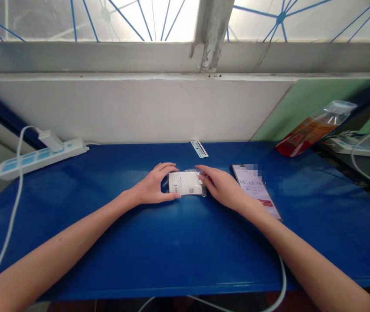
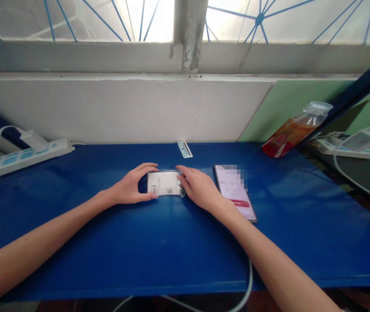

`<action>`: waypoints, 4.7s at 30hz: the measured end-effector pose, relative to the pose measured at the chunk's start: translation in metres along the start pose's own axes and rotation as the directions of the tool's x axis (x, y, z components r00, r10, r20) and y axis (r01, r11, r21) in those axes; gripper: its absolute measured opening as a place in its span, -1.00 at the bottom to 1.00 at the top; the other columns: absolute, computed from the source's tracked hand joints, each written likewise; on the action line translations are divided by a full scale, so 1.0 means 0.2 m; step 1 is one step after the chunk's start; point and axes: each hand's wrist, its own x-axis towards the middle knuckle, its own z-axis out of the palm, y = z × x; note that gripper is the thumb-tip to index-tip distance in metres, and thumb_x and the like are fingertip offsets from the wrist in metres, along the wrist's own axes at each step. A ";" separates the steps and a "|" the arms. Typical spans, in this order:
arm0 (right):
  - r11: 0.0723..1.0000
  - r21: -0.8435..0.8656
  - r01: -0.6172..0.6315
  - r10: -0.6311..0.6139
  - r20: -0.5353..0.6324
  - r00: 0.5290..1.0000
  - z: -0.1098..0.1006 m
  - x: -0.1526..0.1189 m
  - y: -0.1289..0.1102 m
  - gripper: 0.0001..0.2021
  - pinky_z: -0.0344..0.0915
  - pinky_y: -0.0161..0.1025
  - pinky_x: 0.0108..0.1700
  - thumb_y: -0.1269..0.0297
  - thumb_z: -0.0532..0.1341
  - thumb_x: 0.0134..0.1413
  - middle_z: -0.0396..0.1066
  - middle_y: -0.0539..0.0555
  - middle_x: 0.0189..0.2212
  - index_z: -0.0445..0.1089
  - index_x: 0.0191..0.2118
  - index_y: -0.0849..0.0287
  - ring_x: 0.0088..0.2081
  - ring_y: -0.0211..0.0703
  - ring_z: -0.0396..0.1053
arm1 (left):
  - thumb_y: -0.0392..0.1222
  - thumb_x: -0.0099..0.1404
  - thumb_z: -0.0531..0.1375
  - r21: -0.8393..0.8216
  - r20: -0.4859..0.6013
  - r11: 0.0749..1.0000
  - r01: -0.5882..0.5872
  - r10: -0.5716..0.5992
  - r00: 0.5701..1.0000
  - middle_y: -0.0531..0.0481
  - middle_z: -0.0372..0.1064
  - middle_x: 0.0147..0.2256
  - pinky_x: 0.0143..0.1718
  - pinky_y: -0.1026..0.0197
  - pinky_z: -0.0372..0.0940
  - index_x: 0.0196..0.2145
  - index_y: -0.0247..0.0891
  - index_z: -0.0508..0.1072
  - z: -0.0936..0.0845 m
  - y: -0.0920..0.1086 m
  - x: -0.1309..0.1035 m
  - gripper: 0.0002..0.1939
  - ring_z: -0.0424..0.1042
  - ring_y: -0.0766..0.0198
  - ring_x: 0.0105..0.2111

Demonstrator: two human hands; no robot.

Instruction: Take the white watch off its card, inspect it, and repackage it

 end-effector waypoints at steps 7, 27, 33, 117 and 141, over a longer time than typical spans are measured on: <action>0.985 -0.096 0.144 -0.138 0.063 0.988 -0.09 -0.02 0.03 -0.46 0.19 0.11 0.22 0.04 0.03 0.30 0.20 0.31 0.24 0.15 0.28 0.21 0.24 0.18 0.18 | -0.01 0.14 0.30 0.053 0.027 0.998 0.039 -0.040 0.999 -0.30 0.21 0.18 0.26 -0.20 0.03 0.19 -0.27 0.26 0.01 0.00 0.00 -0.29 0.18 -0.12 0.22; 0.993 -0.101 0.062 -0.023 0.348 0.937 -0.10 -0.05 0.09 -0.11 -0.04 0.14 0.33 -0.25 -0.01 0.19 -0.15 0.32 0.37 -0.14 0.40 0.38 0.38 0.20 -0.20 | 0.28 0.08 0.28 0.239 -0.057 0.964 0.113 -0.102 0.993 -0.31 0.34 0.08 0.17 -0.10 0.22 0.02 -0.35 0.39 0.03 0.03 0.00 -0.27 0.30 -0.11 0.12; 0.994 -0.096 0.053 -0.019 0.324 0.946 -0.09 -0.05 0.08 -0.08 -0.05 0.11 0.33 -0.26 0.02 0.17 -0.17 0.31 0.38 -0.18 0.41 0.35 0.38 0.20 -0.20 | 0.19 0.09 0.29 0.249 -0.036 0.964 0.099 -0.093 0.995 -0.32 0.35 0.05 0.17 -0.09 0.21 0.01 -0.36 0.35 0.04 0.03 0.00 -0.32 0.30 -0.10 0.12; 0.978 -0.001 0.208 -0.208 -0.030 0.978 -0.03 -0.02 0.03 -0.69 0.24 0.13 0.17 0.16 0.25 0.16 0.33 0.26 0.14 0.51 -0.02 0.14 0.18 0.17 0.24 | 0.16 0.38 0.05 0.288 0.151 0.957 0.034 -0.080 0.985 -0.29 0.13 0.25 0.28 -0.22 -0.11 0.23 -0.31 0.19 0.03 0.04 0.01 -0.37 -0.02 -0.09 0.32; 0.985 -0.007 0.174 -0.173 0.081 0.982 -0.10 -0.03 0.06 -0.66 0.22 0.07 0.21 0.20 0.18 0.21 0.23 0.20 0.22 0.42 0.09 0.08 0.24 0.12 0.18 | 0.13 0.43 -0.03 0.264 0.193 0.964 -0.007 -0.046 0.980 -0.28 0.12 0.26 0.30 -0.20 -0.14 0.26 -0.29 0.13 0.02 0.03 0.00 -0.41 0.03 -0.03 0.30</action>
